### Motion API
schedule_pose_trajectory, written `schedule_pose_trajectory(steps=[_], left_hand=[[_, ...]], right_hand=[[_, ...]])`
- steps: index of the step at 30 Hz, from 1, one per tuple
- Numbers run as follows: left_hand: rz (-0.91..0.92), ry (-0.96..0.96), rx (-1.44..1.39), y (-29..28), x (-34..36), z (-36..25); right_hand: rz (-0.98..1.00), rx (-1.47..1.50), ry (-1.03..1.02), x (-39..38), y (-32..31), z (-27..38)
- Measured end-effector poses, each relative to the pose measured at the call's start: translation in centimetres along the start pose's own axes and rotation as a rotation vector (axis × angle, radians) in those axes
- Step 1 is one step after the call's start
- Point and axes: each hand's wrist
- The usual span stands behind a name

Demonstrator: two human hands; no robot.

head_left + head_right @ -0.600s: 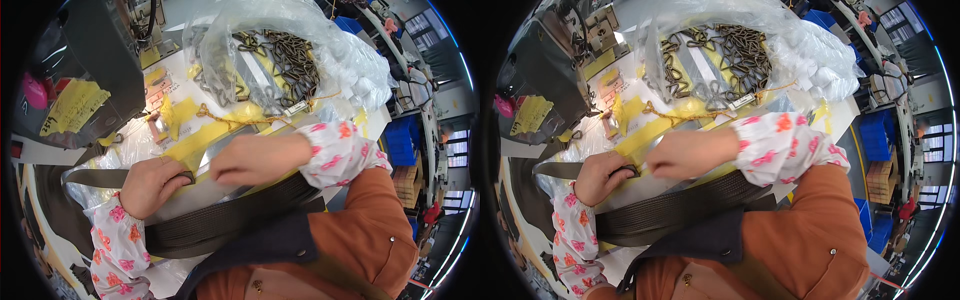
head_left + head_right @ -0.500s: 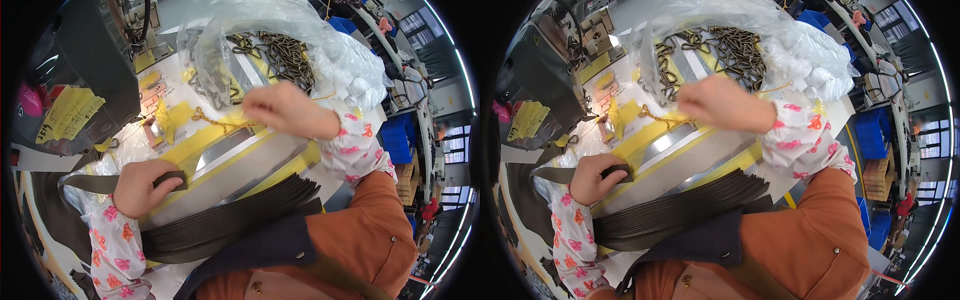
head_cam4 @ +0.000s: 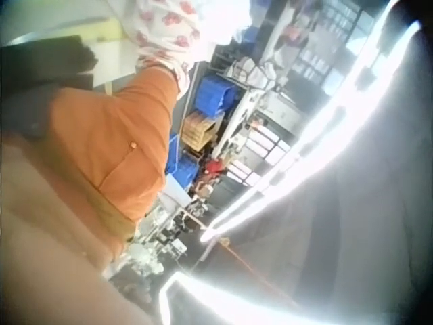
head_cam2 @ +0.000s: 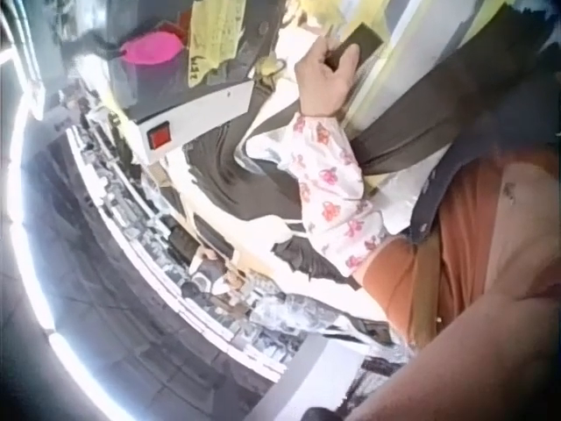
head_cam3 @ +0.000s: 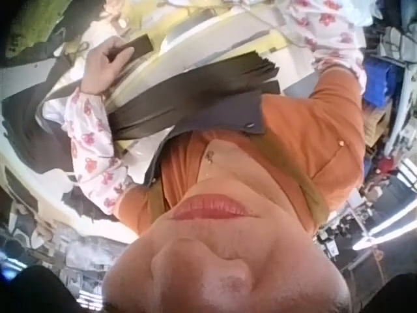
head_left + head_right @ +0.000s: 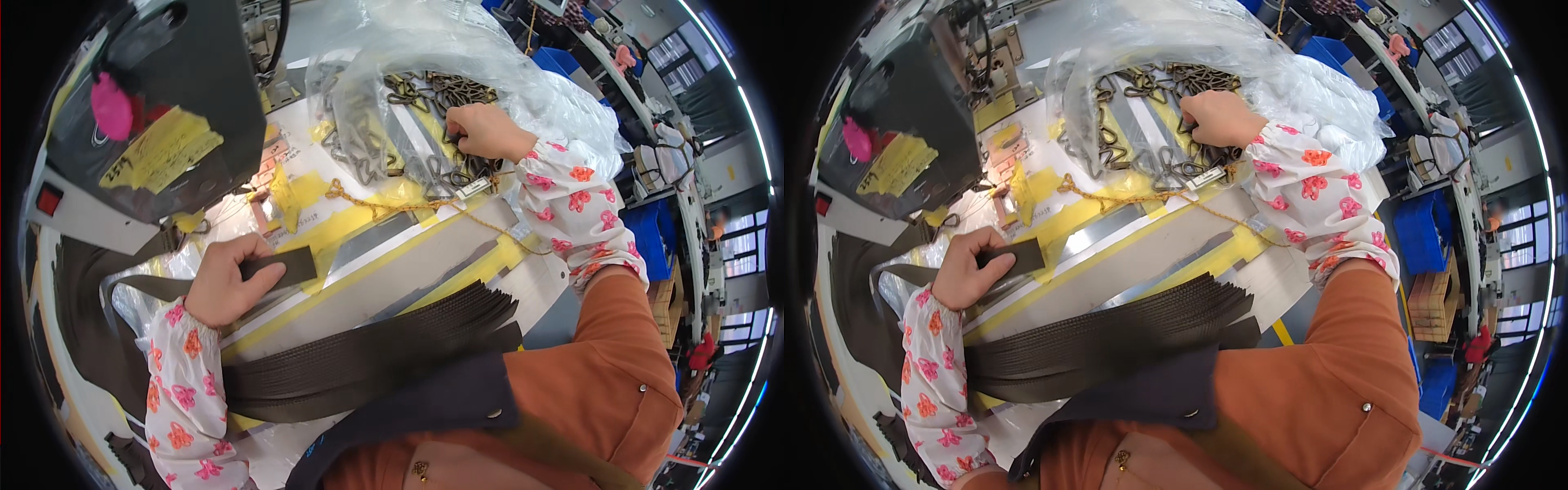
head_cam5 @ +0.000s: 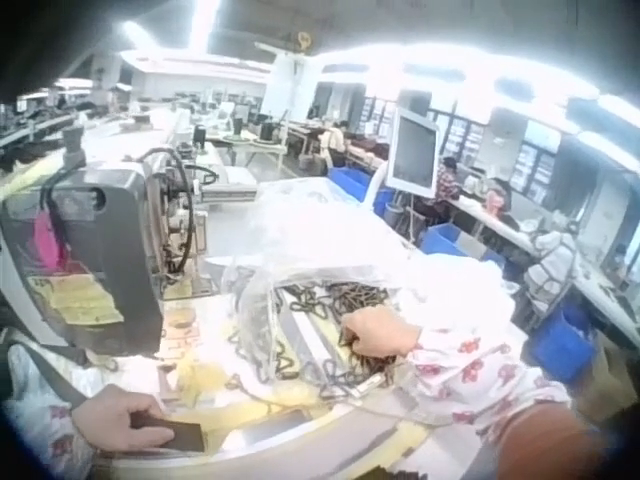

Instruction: Sewing nylon webbing straps and attaching hardware using an industrial sewing machine.

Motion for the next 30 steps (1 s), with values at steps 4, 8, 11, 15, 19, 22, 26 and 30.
schedule_pose_trajectory(steps=[4,8,11,15,19,22,26,30], left_hand=[[-0.027,0.029,-0.084,0.4,0.0,0.1],[-0.101,0.078,-0.158,0.7,0.0,0.7],[-0.056,0.005,-0.109,-0.1,0.0,0.8],[-0.11,0.035,-0.18,-0.2,-0.2,0.8],[-0.273,0.093,-0.332,0.2,0.1,0.9],[-0.255,0.017,-0.299,0.2,0.4,0.7],[-0.293,0.023,-0.126,0.7,0.5,0.7],[-0.485,0.079,-0.196,1.4,0.4,0.7]], right_hand=[[-0.049,0.066,-0.002,-0.6,-1.1,-0.5],[-0.055,0.887,0.068,-3.1,-4.5,0.0],[-0.017,1.416,-0.171,-5.3,-5.1,5.1],[0.425,1.581,-0.343,-4.6,-3.1,13.2],[0.541,1.469,-0.253,-0.5,-0.6,16.4],[0.258,1.231,-0.351,0.8,0.6,16.8],[-0.007,1.173,-0.317,0.6,1.3,18.0],[-0.034,1.386,-0.1,1.1,1.6,18.4]])
Point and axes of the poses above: each hand's wrist, its own x-axis towards the middle knuckle, its own y-axis out of the palm, z = x × y, and after that the axes turned 2 degrees about -x, right-handed
